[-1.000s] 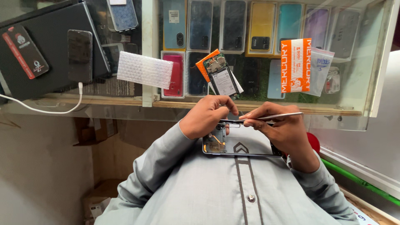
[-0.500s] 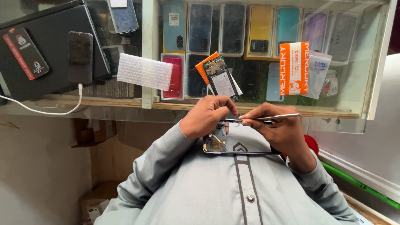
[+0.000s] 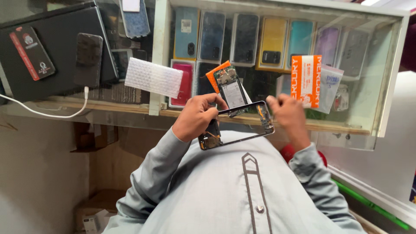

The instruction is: The person tests a smartphone by connecting a charger and interacting with the screen, then disassembles the device to access internal components. Using tweezers, the person manipulates small parts inside the phone and reassembles the back cover.

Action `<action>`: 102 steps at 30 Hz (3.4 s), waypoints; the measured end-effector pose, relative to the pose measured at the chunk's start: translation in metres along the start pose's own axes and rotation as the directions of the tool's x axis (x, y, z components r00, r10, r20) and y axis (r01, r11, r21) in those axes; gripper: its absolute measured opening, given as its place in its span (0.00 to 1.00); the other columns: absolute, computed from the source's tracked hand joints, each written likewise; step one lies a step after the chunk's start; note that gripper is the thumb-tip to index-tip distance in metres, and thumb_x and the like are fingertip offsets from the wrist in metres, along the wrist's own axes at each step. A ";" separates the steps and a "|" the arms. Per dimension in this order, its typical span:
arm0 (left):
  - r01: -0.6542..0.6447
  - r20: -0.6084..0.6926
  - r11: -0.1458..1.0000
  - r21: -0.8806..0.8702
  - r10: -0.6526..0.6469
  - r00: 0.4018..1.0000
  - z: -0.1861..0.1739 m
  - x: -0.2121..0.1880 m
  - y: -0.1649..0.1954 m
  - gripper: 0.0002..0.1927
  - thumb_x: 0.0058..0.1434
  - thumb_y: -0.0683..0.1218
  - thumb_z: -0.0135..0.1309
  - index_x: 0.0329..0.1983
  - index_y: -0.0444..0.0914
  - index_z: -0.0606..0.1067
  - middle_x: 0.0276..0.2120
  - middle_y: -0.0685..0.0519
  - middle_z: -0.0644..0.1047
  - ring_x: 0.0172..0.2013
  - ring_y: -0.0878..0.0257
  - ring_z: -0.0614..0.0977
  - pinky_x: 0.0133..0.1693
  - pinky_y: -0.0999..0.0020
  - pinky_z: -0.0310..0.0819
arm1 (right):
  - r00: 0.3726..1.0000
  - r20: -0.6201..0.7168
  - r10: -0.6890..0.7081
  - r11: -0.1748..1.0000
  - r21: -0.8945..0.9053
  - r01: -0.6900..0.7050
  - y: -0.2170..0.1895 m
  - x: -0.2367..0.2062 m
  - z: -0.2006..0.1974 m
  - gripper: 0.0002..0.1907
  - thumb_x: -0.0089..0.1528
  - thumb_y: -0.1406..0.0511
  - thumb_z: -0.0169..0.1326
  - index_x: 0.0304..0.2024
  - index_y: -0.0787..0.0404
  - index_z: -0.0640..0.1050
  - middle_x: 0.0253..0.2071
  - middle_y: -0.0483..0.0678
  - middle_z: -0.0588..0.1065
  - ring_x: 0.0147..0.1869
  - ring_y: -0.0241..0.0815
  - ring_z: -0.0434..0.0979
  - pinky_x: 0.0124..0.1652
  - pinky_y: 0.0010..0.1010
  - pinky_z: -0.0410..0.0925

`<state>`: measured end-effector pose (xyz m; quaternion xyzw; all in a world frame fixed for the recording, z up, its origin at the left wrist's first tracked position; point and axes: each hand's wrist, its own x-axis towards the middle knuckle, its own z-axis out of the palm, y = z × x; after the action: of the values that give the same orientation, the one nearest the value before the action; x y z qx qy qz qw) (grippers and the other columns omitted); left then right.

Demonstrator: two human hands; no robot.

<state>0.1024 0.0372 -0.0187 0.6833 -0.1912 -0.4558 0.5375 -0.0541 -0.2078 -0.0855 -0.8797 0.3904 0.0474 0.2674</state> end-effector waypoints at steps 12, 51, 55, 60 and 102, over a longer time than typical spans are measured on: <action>-0.145 0.013 0.982 0.119 0.145 0.989 0.001 0.007 0.022 0.14 0.54 0.39 0.45 0.40 0.36 0.79 0.20 0.52 0.76 0.21 0.66 0.77 0.26 0.68 0.72 | 0.996 -0.060 -0.061 0.881 0.465 0.082 0.006 0.006 0.013 0.26 0.68 0.48 0.50 0.45 0.64 0.83 0.32 0.54 0.81 0.35 0.55 0.82 0.33 0.37 0.71; 0.041 -0.434 0.967 0.252 0.075 0.898 0.014 0.062 -0.061 0.24 0.60 0.49 0.61 0.57 0.35 0.74 0.37 0.49 0.77 0.34 0.60 0.82 0.40 0.65 0.79 | 0.873 0.278 -0.400 0.190 0.957 -0.217 0.003 -0.018 0.009 0.47 0.57 0.61 0.57 0.75 0.70 0.57 0.66 0.61 0.67 0.69 0.53 0.68 0.68 0.42 0.62; 0.019 -0.382 0.955 0.296 0.100 0.919 0.035 0.058 -0.064 0.38 0.58 0.50 0.63 0.67 0.31 0.64 0.48 0.45 0.70 0.43 0.56 0.78 0.47 0.63 0.76 | 0.897 0.255 -0.361 0.342 0.931 -0.127 -0.007 -0.006 0.030 0.49 0.55 0.65 0.60 0.76 0.69 0.56 0.67 0.60 0.66 0.70 0.52 0.66 0.67 0.40 0.61; 0.068 -0.332 0.983 0.172 -0.007 0.943 0.047 0.055 -0.070 0.46 0.56 0.51 0.63 0.74 0.33 0.56 0.53 0.44 0.66 0.48 0.55 0.77 0.52 0.63 0.74 | 0.907 0.262 -0.330 0.460 0.884 -0.088 -0.028 -0.003 0.044 0.53 0.53 0.69 0.64 0.76 0.66 0.51 0.68 0.58 0.62 0.72 0.50 0.65 0.66 0.39 0.64; -0.111 -0.291 0.891 -0.441 -0.025 0.956 0.053 0.089 -0.044 0.12 0.70 0.42 0.52 0.54 0.33 0.71 0.38 0.46 0.82 0.37 0.61 0.85 0.37 0.66 0.83 | 0.944 -0.060 -0.324 0.744 0.600 0.294 -0.044 -0.013 0.035 0.48 0.54 0.66 0.70 0.71 0.66 0.61 0.63 0.59 0.69 0.65 0.52 0.73 0.65 0.40 0.68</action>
<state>0.0941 -0.0444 -0.0960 0.5940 -0.0143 -0.3707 0.7139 -0.0276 -0.1574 -0.0924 -0.7999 0.2276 -0.1027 0.5457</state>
